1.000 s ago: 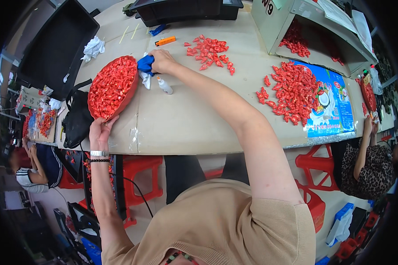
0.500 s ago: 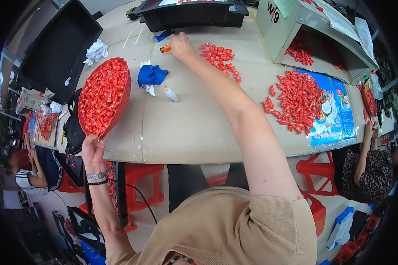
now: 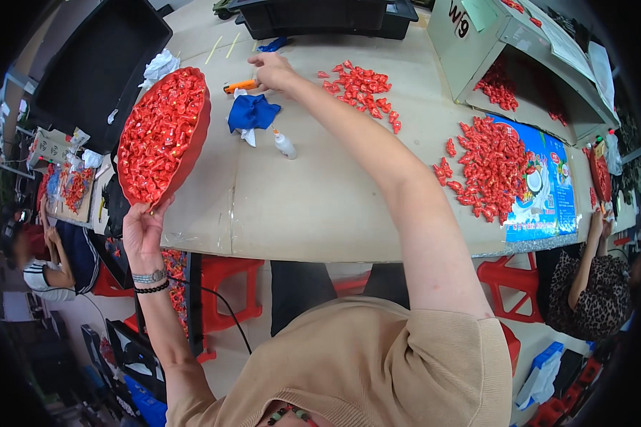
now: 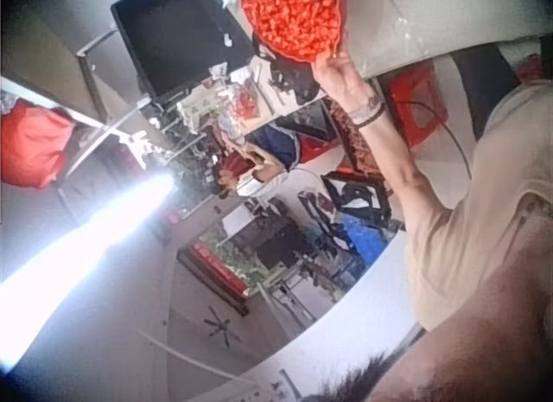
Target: Apply glue to small red plastic components and assemble them into larger toy parts.
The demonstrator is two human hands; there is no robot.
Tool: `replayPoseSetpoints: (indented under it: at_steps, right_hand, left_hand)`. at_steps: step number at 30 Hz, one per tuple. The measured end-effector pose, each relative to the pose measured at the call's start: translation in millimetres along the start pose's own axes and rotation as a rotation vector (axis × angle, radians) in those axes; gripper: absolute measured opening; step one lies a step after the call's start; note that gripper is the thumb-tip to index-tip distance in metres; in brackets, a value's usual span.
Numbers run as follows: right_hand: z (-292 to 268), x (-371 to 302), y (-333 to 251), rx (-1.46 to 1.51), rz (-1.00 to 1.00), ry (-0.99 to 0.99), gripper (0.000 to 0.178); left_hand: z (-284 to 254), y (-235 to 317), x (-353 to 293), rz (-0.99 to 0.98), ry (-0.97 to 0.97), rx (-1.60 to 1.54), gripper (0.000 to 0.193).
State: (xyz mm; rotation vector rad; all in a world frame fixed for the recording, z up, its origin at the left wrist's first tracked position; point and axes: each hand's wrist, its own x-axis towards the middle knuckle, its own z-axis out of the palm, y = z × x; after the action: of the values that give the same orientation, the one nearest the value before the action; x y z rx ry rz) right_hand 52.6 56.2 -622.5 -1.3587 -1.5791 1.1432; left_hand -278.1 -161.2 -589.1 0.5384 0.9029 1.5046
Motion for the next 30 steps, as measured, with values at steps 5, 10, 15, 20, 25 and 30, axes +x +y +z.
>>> replayPoseSetpoints:
  at_steps: [5, 10, 15, 20, 25, 30]
  right_hand:
    - [-14.6, -34.6, -8.4, -0.407, 0.059, -0.079, 0.072]
    - [12.3, -21.3, -6.3, -0.399, 0.159, -0.28, 0.06]
    - [36.2, -5.9, -14.3, -0.062, 0.187, -0.354, 0.053]
    - [10.9, -14.1, -8.0, 0.156, 0.058, 0.016, 0.052]
    - [-48.0, -85.2, -30.3, 0.202, -0.084, 0.148, 0.03]
    - [-84.4, -181.7, -51.2, 0.275, -0.098, 0.145, 0.037]
  left_hand:
    - [-6.6, -0.8, 2.6, 0.014, 0.018, -0.023, 0.061]
    - [-7.4, 2.1, 6.0, 0.016, 0.019, -0.017, 0.061]
    - [0.5, 1.7, 5.2, -0.005, 0.003, -0.001, 0.061]
    - [24.3, -5.1, 11.4, -0.011, -0.04, 0.025, 0.06]
    - [25.7, 3.4, 1.2, 0.004, -0.052, 0.047, 0.057]
    - [52.3, 7.1, -31.9, 0.059, -0.177, 0.119, 0.056]
